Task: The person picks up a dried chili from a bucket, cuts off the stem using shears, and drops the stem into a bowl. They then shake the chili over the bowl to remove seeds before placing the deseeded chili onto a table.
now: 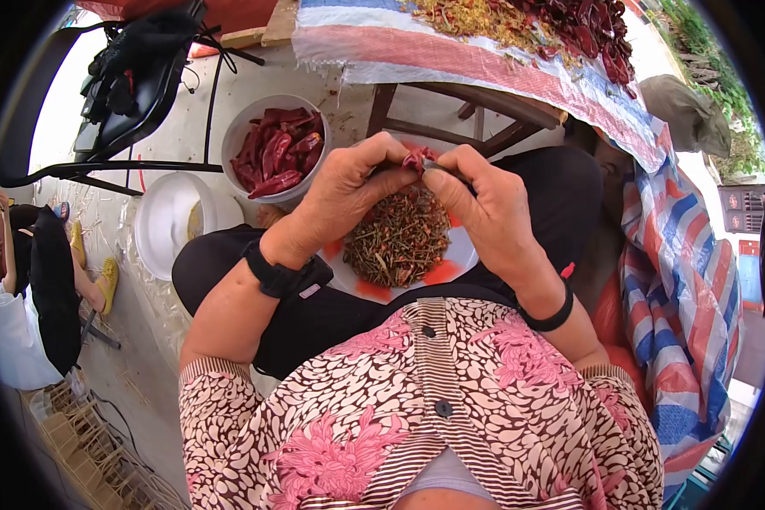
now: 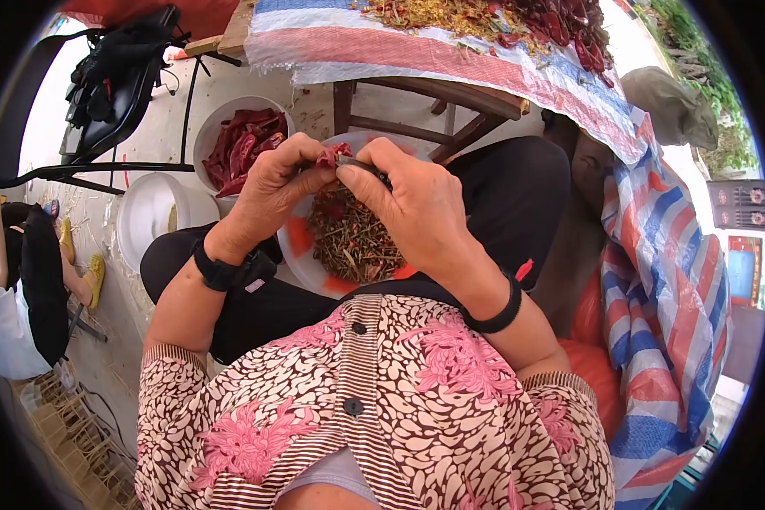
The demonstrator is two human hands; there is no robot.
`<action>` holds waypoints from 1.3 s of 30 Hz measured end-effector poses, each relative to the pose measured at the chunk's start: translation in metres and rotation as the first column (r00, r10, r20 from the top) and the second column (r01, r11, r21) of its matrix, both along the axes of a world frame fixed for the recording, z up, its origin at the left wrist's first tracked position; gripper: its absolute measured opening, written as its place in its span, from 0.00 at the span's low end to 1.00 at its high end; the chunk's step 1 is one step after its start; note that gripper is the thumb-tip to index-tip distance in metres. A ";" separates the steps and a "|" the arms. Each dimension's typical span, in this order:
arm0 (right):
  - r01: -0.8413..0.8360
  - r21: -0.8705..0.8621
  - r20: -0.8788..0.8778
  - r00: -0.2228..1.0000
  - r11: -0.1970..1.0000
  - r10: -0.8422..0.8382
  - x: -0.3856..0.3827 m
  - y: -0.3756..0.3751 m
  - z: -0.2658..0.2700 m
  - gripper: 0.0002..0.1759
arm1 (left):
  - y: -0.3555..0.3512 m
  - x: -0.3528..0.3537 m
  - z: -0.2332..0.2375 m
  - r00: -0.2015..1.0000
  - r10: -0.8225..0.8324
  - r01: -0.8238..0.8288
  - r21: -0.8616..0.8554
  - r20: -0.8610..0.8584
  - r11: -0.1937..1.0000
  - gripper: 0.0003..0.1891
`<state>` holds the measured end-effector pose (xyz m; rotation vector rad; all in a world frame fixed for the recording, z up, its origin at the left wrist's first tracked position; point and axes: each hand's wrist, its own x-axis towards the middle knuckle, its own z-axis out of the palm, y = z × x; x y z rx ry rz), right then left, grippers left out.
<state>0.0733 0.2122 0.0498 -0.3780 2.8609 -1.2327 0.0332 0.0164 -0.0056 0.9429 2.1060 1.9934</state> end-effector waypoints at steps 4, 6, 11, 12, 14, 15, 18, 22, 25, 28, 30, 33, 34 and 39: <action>0.035 -0.663 0.238 0.957 0.748 0.166 -0.001 -0.003 -0.010 0.16 | 0.001 0.005 0.006 0.938 -0.158 0.084 0.238 0.309 0.967 0.06; 0.159 -0.802 0.394 0.865 0.575 0.311 0.000 0.001 -0.005 0.15 | 0.000 0.004 0.009 0.861 -0.299 0.151 0.354 0.411 0.923 0.06; -0.028 -0.522 -0.052 0.999 0.852 0.001 0.003 -0.008 -0.021 0.15 | 0.001 0.005 0.012 0.764 -0.395 0.176 0.424 0.510 0.888 0.06; -0.052 -0.421 -0.183 0.983 0.906 -0.029 0.002 -0.008 -0.023 0.14 | 0.001 0.005 0.010 0.762 -0.416 0.187 0.447 0.496 0.875 0.07; 0.049 -0.663 0.160 0.984 0.747 0.077 0.006 -0.007 -0.015 0.15 | 0.000 0.005 0.016 0.734 -0.406 0.183 0.418 0.544 0.890 0.06; 0.134 -0.748 0.311 0.936 0.650 0.165 0.007 -0.007 -0.011 0.15 | 0.000 0.005 0.018 0.720 -0.400 0.181 0.403 0.567 0.897 0.06; 0.360 -0.820 0.541 0.740 0.444 0.400 0.007 -0.003 -0.005 0.16 | -0.002 0.004 0.016 0.717 -0.377 0.180 0.367 0.586 0.913 0.07; 0.408 -0.883 0.456 0.624 0.234 0.634 0.009 -0.001 -0.017 0.17 | -0.002 0.002 0.009 0.645 -0.490 0.192 0.496 0.586 0.847 0.08; 0.356 -0.900 0.429 0.633 0.250 0.645 0.009 -0.001 -0.017 0.18 | -0.003 0.003 0.006 0.570 -0.602 0.204 0.614 0.559 0.763 0.08; 0.168 -0.826 0.425 0.813 0.538 0.398 0.007 0.000 -0.006 0.17 | -0.008 0.001 0.001 0.523 -0.654 0.197 0.670 0.546 0.716 0.08; 0.054 -0.732 0.299 0.921 0.680 0.248 0.009 0.000 -0.005 0.17 | -0.009 0.001 0.000 0.536 -0.629 0.162 0.662 0.564 0.732 0.08; 0.008 -0.619 0.109 0.991 0.785 0.076 0.010 0.002 -0.009 0.17 | -0.009 0.001 0.002 0.541 -0.615 0.186 0.631 0.574 0.753 0.07; -0.024 -0.552 0.064 0.995 0.833 0.071 0.009 0.002 -0.010 0.17 | -0.008 0.002 0.001 0.539 -0.624 0.189 0.641 0.566 0.744 0.07; -0.054 -0.227 -0.111 0.993 0.972 0.030 0.005 0.000 -0.007 0.18 | -0.008 0.004 0.003 0.541 -0.605 0.183 0.621 0.583 0.762 0.07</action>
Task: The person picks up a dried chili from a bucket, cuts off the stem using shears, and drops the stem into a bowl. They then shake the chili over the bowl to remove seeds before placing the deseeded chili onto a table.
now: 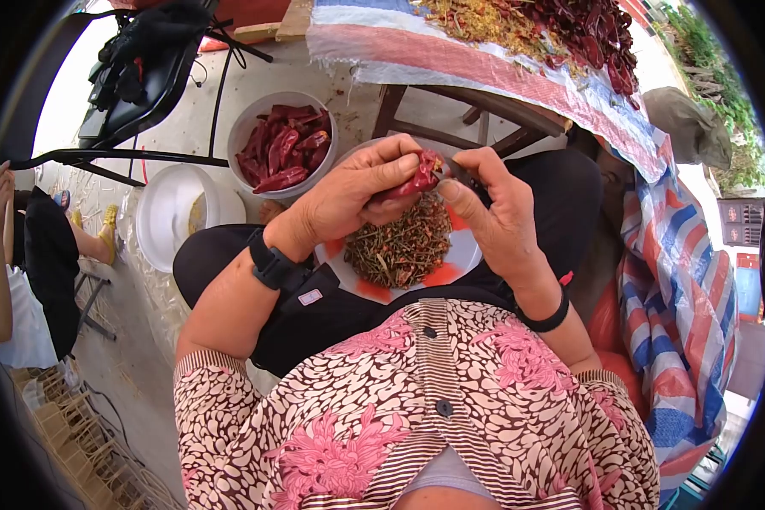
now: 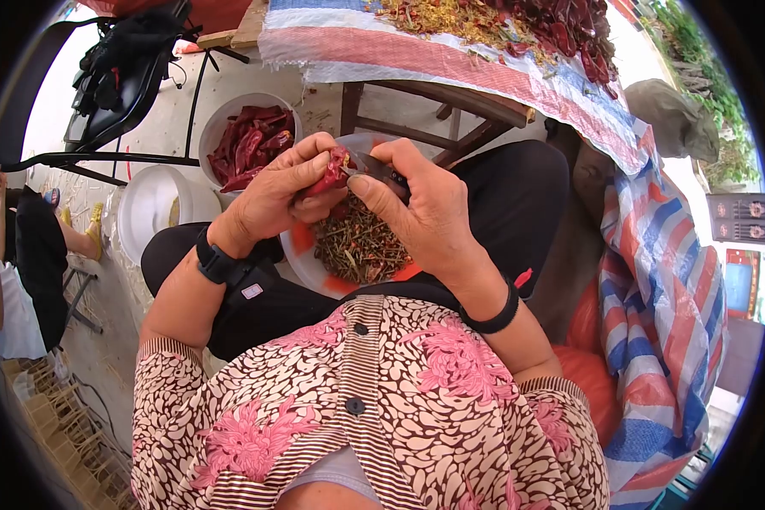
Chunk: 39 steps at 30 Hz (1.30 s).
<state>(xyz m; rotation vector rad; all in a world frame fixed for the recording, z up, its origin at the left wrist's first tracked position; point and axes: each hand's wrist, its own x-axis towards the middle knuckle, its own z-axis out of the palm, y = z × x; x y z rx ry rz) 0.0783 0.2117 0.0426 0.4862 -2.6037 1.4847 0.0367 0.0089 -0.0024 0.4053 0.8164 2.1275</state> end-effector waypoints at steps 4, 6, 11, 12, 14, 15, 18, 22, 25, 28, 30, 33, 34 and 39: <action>-0.016 0.083 -0.050 0.999 0.996 0.020 -0.002 0.000 0.002 0.20 | -0.002 -0.001 0.001 0.999 -0.038 0.036 -0.053 -0.036 0.998 0.07; -0.035 0.146 -0.043 0.998 0.989 0.041 -0.003 0.002 0.004 0.20 | -0.002 -0.001 0.000 0.997 -0.065 0.060 -0.110 -0.036 0.992 0.07; -0.052 0.235 -0.086 0.994 0.971 0.074 -0.002 0.003 0.003 0.18 | -0.004 -0.002 0.004 0.994 -0.096 0.079 -0.243 -0.057 0.967 0.08; -0.054 0.250 -0.085 0.993 0.967 0.077 -0.002 0.004 0.001 0.18 | -0.004 -0.002 0.004 0.993 -0.103 0.082 -0.273 -0.062 0.959 0.08; -0.078 0.234 -0.071 0.993 0.969 0.097 -0.002 0.005 -0.002 0.17 | -0.005 -0.003 0.003 0.991 -0.123 0.104 -0.269 -0.056 0.957 0.09; -0.090 0.226 -0.064 0.992 0.970 0.107 -0.002 0.006 -0.004 0.17 | -0.005 -0.003 0.002 0.990 -0.134 0.115 -0.268 -0.053 0.957 0.09; -0.202 -0.184 0.197 0.951 0.962 0.237 -0.001 0.006 -0.015 0.16 | -0.007 -0.003 -0.002 0.980 -0.198 0.197 -0.174 0.013 0.965 0.08; -0.079 -0.643 0.530 0.672 0.762 0.517 0.001 0.008 -0.010 0.16 | -0.008 -0.001 -0.002 0.968 -0.250 0.245 -0.117 -0.027 0.962 0.08; 0.011 -0.760 0.538 0.573 0.650 0.619 0.005 0.004 -0.013 0.17 | -0.011 0.000 0.000 0.967 -0.253 0.248 -0.106 -0.037 0.963 0.07; 0.101 -0.828 0.519 0.510 0.552 0.686 0.008 0.000 -0.014 0.19 | -0.012 0.000 0.001 0.968 -0.248 0.244 -0.073 -0.043 0.967 0.07; 0.077 -0.825 0.504 0.549 0.560 0.667 0.010 -0.002 -0.016 0.20 | -0.013 0.002 0.002 0.971 -0.237 0.235 -0.042 -0.040 0.971 0.07; 0.128 -0.863 0.481 0.502 0.488 0.719 0.015 -0.004 -0.014 0.20 | -0.014 0.002 0.000 0.959 -0.282 0.283 0.008 -0.031 0.959 0.07; 0.099 -0.886 0.441 0.486 0.454 0.755 0.016 -0.005 -0.016 0.21 | -0.015 0.002 0.000 0.955 -0.294 0.294 0.015 -0.034 0.956 0.08; 0.019 -0.950 0.294 0.385 0.311 0.875 0.018 -0.005 -0.029 0.22 | -0.018 0.004 0.006 0.936 -0.345 0.347 0.006 -0.071 0.938 0.10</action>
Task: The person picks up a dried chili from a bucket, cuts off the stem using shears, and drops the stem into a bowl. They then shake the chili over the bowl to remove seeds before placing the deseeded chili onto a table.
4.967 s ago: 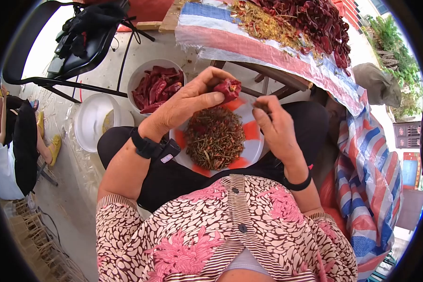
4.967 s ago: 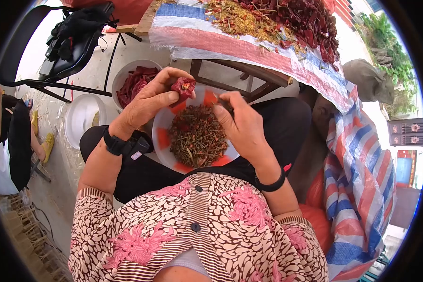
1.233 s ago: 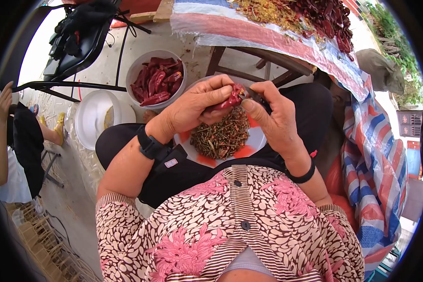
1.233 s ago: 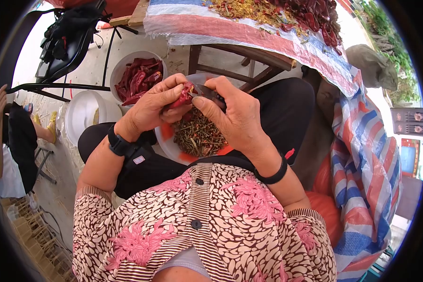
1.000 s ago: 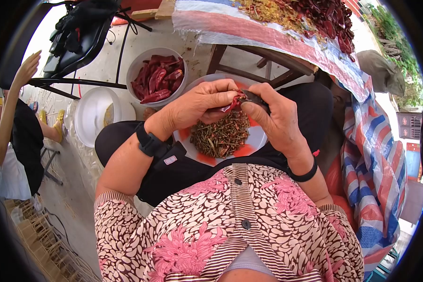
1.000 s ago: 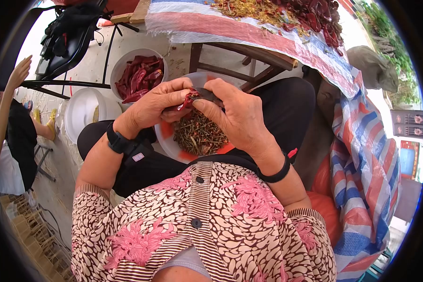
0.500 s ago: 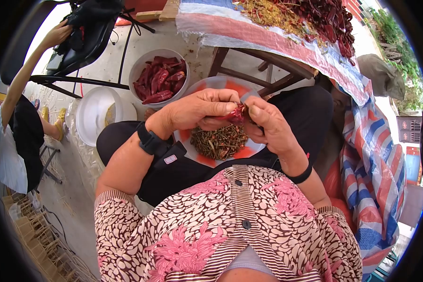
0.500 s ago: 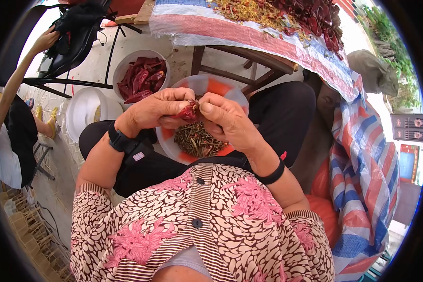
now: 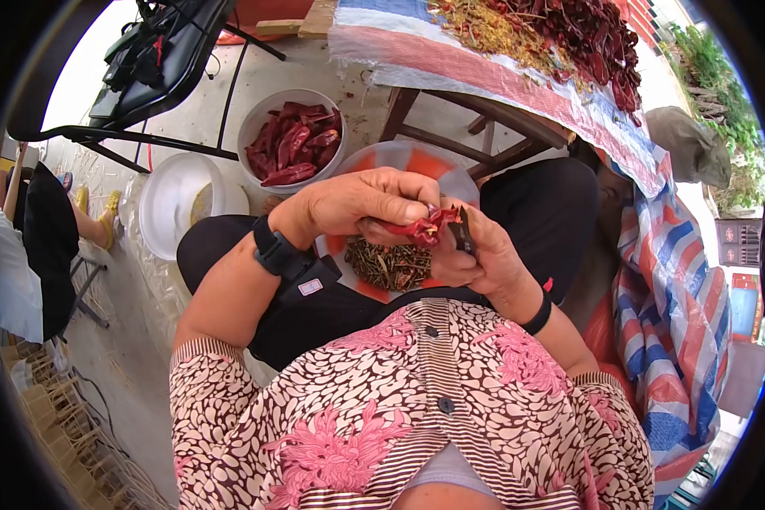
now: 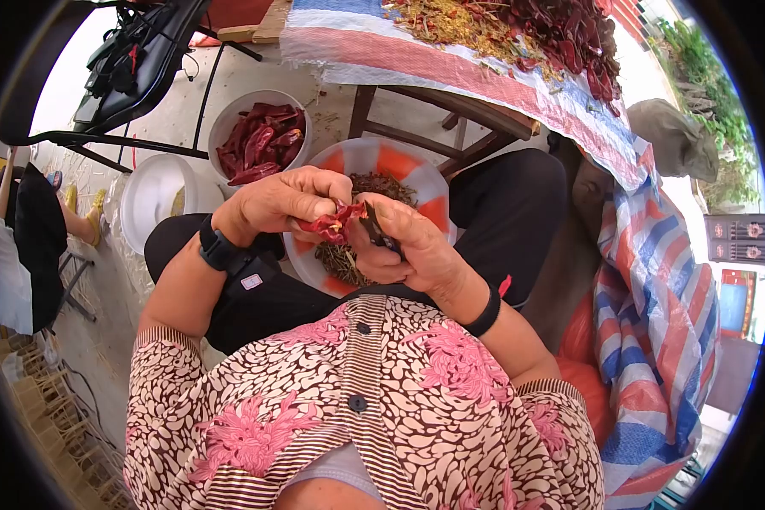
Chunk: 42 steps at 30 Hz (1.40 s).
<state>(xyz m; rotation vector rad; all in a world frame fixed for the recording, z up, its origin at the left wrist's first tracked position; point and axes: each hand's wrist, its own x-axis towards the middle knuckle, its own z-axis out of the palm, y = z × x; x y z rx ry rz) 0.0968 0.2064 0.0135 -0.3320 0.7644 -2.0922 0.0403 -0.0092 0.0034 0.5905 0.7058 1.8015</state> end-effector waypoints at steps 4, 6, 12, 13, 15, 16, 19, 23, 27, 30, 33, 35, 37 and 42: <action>-0.001 -0.245 -0.023 1.000 0.969 -0.005 -0.003 0.006 -0.001 0.21 | -0.009 -0.004 -0.005 0.990 -0.013 -0.002 -0.109 -0.141 0.994 0.11; 0.150 -0.030 -0.113 0.982 0.988 -0.152 -0.010 0.016 0.011 0.18 | -0.023 -0.008 0.004 0.973 0.045 -0.101 -0.240 -0.228 0.965 0.11; 0.258 0.717 -0.442 0.886 0.647 0.137 -0.012 0.027 -0.016 0.17 | -0.043 -0.026 -0.002 0.788 0.248 -0.546 -0.453 -0.564 0.705 0.09; 0.349 0.783 -0.519 0.823 0.514 0.231 -0.010 0.024 -0.026 0.18 | -0.046 -0.032 -0.011 0.747 0.285 -0.612 -0.455 -0.601 0.646 0.09; 0.400 0.856 -0.507 0.773 0.327 0.382 -0.005 0.021 -0.032 0.21 | -0.054 -0.044 -0.029 0.578 0.265 -0.787 -0.442 -0.771 0.430 0.09; 0.436 0.871 -0.491 0.744 0.227 0.453 -0.004 0.019 -0.033 0.23 | -0.062 -0.051 -0.043 0.460 0.151 -0.860 -0.397 -0.875 0.321 0.09; 0.560 0.803 -0.569 0.618 0.204 0.542 -0.003 0.026 -0.029 0.25 | -0.073 -0.065 -0.074 0.179 -0.255 -0.979 -0.198 -0.950 0.051 0.14; 0.582 0.780 -0.609 0.622 0.229 0.492 -0.011 0.038 -0.014 0.25 | -0.071 -0.073 -0.081 0.308 -0.407 -0.951 -0.288 -0.860 -0.113 0.17; 0.764 0.633 -0.759 0.582 0.123 0.293 -0.035 0.067 0.010 0.19 | -0.072 -0.083 -0.106 0.228 -0.548 -0.973 -0.172 -0.805 -0.152 0.27; 0.883 0.467 -0.868 0.469 -0.054 0.162 -0.079 0.116 0.013 0.19 | -0.060 -0.073 -0.096 0.241 -0.600 -0.970 -0.209 -0.763 -0.124 0.27; 0.881 0.349 -0.867 0.433 -0.318 0.246 -0.135 0.163 0.025 0.17 | -0.051 -0.075 -0.095 0.303 -0.614 -0.931 -0.365 -0.729 -0.026 0.22; 0.838 0.315 -0.833 0.469 -0.445 0.294 -0.166 0.177 0.034 0.16 | -0.035 -0.072 -0.082 0.309 -0.533 -0.929 -0.371 -0.787 0.008 0.13; 0.872 0.174 -0.824 0.383 -0.458 0.418 -0.199 0.192 0.024 0.17 | -0.024 -0.072 -0.066 0.357 -0.485 -0.903 -0.427 -0.798 0.038 0.13; 0.848 0.188 -0.715 0.464 -0.495 0.523 -0.256 0.203 0.002 0.19 | -0.012 -0.072 -0.075 0.015 -0.289 -0.946 -0.107 -0.957 0.307 0.13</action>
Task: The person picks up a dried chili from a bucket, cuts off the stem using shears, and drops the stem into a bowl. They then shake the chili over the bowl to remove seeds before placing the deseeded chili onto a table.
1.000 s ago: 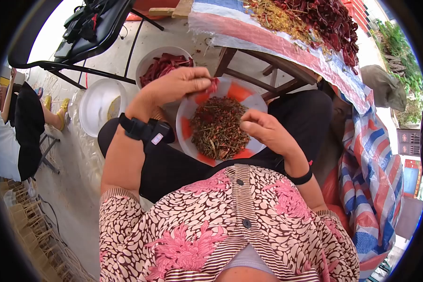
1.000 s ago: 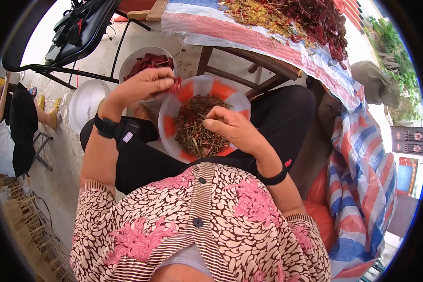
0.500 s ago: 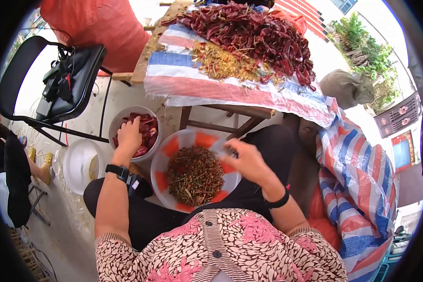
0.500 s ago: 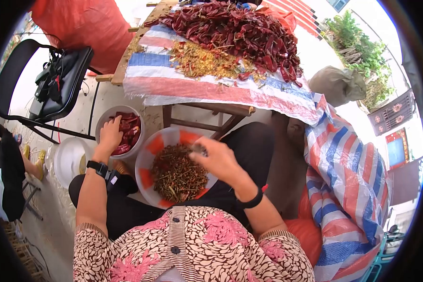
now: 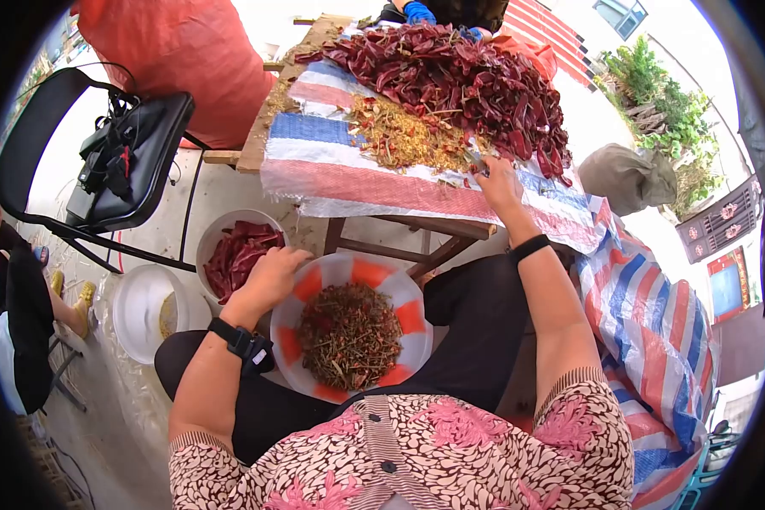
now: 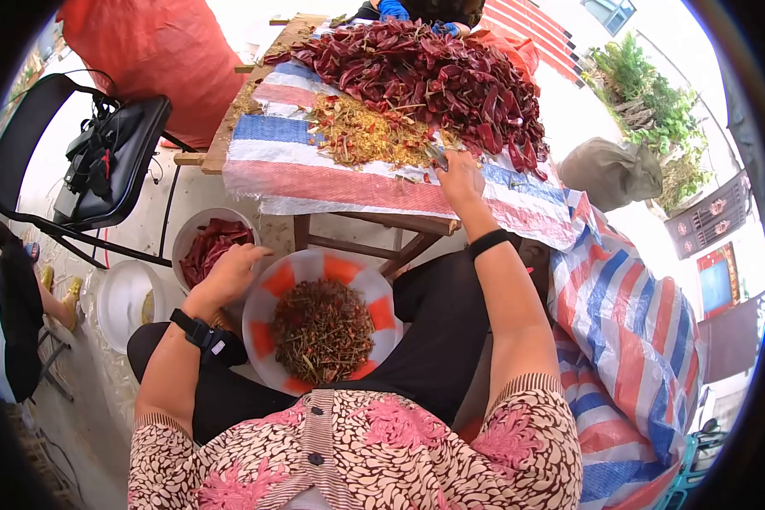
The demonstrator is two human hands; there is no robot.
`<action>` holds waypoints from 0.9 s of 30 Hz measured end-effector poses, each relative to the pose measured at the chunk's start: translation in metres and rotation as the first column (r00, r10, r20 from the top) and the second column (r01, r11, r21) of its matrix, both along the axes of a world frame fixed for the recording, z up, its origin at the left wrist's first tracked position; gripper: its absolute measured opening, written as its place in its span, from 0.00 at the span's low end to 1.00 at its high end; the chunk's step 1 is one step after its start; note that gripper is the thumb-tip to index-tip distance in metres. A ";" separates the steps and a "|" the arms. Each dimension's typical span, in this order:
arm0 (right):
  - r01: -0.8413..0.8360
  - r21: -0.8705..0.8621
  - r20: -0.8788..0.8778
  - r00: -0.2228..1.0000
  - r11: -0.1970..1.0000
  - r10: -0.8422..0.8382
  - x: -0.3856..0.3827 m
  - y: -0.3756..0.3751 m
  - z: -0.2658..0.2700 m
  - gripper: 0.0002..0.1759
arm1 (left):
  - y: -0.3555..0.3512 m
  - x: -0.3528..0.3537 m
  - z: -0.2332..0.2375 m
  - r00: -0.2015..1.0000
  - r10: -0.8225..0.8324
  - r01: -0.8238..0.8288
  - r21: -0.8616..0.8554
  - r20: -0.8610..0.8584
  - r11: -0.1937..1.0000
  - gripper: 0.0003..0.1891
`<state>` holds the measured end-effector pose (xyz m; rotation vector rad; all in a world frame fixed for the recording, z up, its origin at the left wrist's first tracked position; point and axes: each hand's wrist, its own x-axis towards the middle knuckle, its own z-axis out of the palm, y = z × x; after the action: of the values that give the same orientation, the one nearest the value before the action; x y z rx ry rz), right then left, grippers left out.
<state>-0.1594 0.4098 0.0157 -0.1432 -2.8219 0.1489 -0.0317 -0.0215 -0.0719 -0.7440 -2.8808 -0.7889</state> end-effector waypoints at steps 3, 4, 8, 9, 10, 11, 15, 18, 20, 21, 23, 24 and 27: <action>0.019 0.016 -0.025 1.000 1.000 -0.018 -0.007 0.006 -0.008 0.17 | 0.006 -0.001 0.003 0.990 -0.106 0.099 0.076 0.093 0.992 0.16; 0.036 0.009 -0.039 0.999 0.999 -0.035 -0.003 0.001 0.000 0.16 | 0.010 -0.001 0.017 0.964 -0.135 0.108 0.127 0.231 0.986 0.17; -0.094 -0.156 -0.238 0.970 0.983 0.055 0.040 -0.039 0.038 0.14 | 0.025 0.003 0.030 0.936 -0.251 0.128 0.425 0.246 0.896 0.18; -0.171 -0.223 -0.293 0.951 0.960 0.101 0.051 -0.050 0.038 0.14 | 0.029 0.007 0.038 0.934 -0.243 0.089 0.487 0.263 0.869 0.19; -0.372 -0.569 -0.362 0.914 0.733 0.183 0.058 -0.060 0.031 0.13 | 0.033 0.011 0.052 0.931 -0.235 0.047 0.545 0.281 0.837 0.19; -0.281 -0.810 -0.202 0.957 0.514 0.207 0.081 -0.080 0.042 0.11 | 0.037 0.014 0.062 0.926 -0.227 0.002 0.597 0.301 0.802 0.20; 0.001 -0.996 -0.031 0.923 -0.085 0.383 0.148 -0.159 0.042 0.08 | 0.047 0.019 0.073 0.987 -0.099 0.159 0.626 -0.130 0.764 0.27; 0.094 -0.988 0.018 0.864 -0.126 0.504 0.170 -0.188 0.021 0.09 | 0.045 0.019 0.079 0.977 -0.162 0.215 0.666 -0.142 0.714 0.24; 0.145 -0.963 0.003 0.851 -0.228 0.525 0.177 -0.197 0.009 0.09 | 0.040 0.021 0.080 0.961 -0.231 0.063 0.692 0.152 0.719 0.19; 0.106 -0.972 -0.010 0.872 -0.209 0.489 0.180 -0.200 0.007 0.09 | 0.039 0.022 0.080 0.918 -0.267 -0.010 0.691 0.293 0.723 0.16; 0.022 -0.987 -0.045 0.909 -0.156 0.414 0.184 -0.207 0.006 0.09 | 0.040 0.027 0.081 0.940 -0.235 -0.017 0.724 0.246 0.689 0.11; -0.044 -0.988 -0.098 0.925 -0.151 0.367 0.186 -0.212 0.009 0.09 | 0.038 0.027 0.081 0.929 -0.248 -0.035 0.733 0.275 0.680 0.11; -0.098 -0.992 -0.123 0.894 -0.080 0.431 0.189 -0.213 0.012 0.07 | 0.033 0.027 0.077 0.884 -0.325 -0.041 0.747 0.336 0.663 0.13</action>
<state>0.0294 0.1964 0.0275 0.1483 -2.1194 2.4693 -0.0047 0.0115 0.0048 -0.7353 -2.4012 -2.2288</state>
